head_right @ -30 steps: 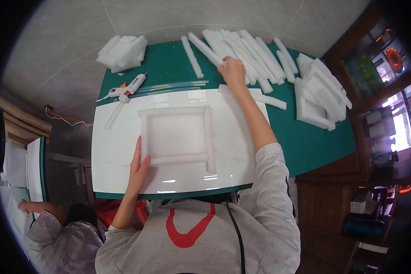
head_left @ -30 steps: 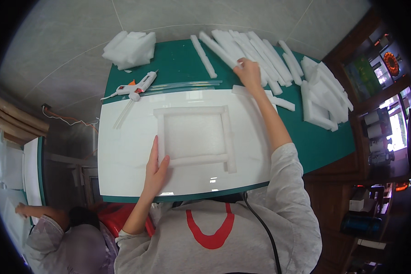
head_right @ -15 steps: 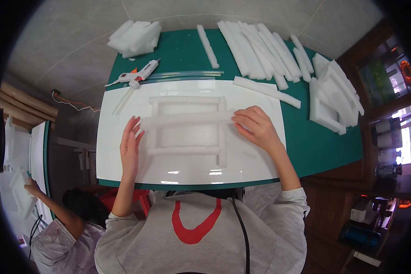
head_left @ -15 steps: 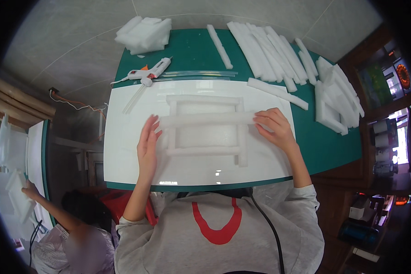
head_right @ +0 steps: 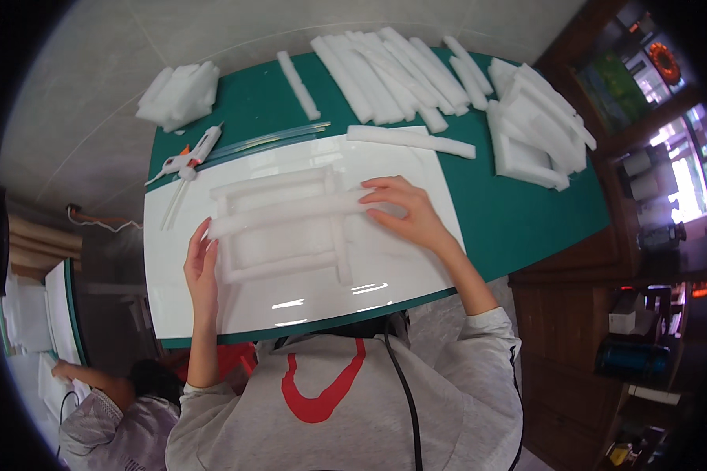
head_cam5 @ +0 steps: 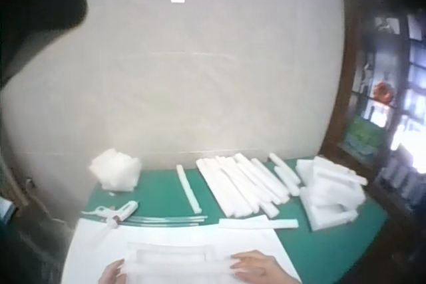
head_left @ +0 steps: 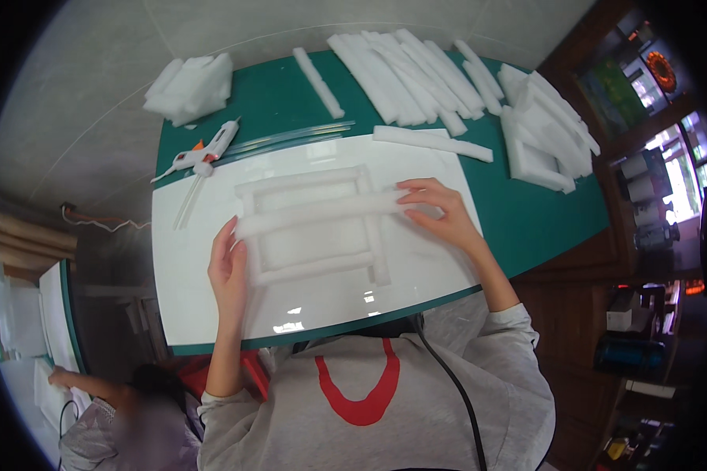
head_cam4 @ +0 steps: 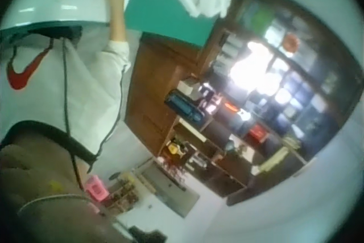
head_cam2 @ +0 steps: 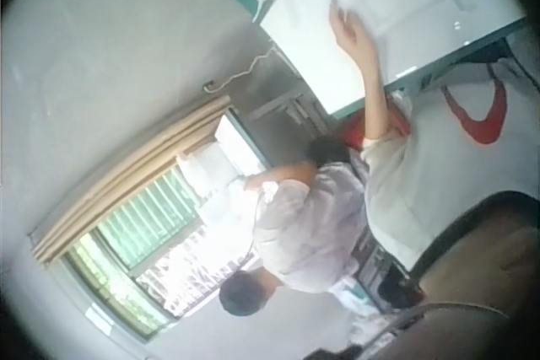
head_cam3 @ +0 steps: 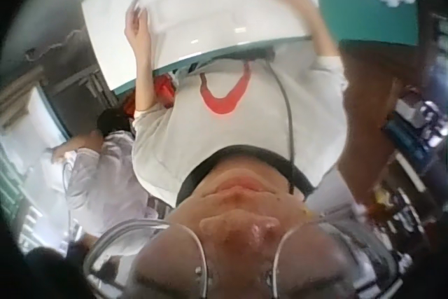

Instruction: Using a glue gun to assemble foam packaging materials.

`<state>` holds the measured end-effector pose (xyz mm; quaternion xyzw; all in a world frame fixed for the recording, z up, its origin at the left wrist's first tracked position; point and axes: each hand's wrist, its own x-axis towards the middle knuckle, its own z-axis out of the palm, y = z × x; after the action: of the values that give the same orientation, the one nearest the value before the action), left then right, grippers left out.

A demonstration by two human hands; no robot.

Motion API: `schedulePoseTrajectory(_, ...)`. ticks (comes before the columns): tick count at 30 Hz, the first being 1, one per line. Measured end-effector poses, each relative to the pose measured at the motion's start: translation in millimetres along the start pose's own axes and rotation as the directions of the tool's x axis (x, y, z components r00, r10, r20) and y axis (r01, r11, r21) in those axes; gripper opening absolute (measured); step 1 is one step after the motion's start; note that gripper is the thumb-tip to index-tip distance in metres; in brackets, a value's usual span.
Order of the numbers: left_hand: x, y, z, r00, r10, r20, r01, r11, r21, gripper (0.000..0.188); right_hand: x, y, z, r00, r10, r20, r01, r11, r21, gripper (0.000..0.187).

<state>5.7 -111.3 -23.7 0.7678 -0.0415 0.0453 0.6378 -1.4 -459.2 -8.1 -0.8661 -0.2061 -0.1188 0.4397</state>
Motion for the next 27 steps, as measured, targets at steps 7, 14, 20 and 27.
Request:
schedulePoseTrajectory(7,0.5,0.6,4.2,0.995,0.083,-0.064,-0.089,0.992,-0.094,0.048,13.8,2.8,-10.7,0.994,-0.006,-0.109,0.018,0.994,0.105,0.023)
schedulePoseTrajectory(14,1.1,4.3,4.4,0.999,0.031,-0.043,-0.032,0.999,-0.022,0.046,77.0,62.2,-38.0,0.890,0.134,-0.436,-0.198,0.975,-0.104,0.021)
schedulePoseTrajectory(20,-8.4,1.9,-2.2,0.991,-0.004,-0.131,-0.008,0.995,-0.095,0.036,108.9,160.5,-80.7,0.801,-0.110,-0.588,-0.284,0.796,-0.535,0.014)
schedulePoseTrajectory(27,-22.7,0.2,-14.6,0.970,-0.076,-0.230,0.072,0.997,-0.027,0.027,114.1,240.8,-134.7,0.784,0.205,-0.586,-0.605,0.467,-0.645,0.015)
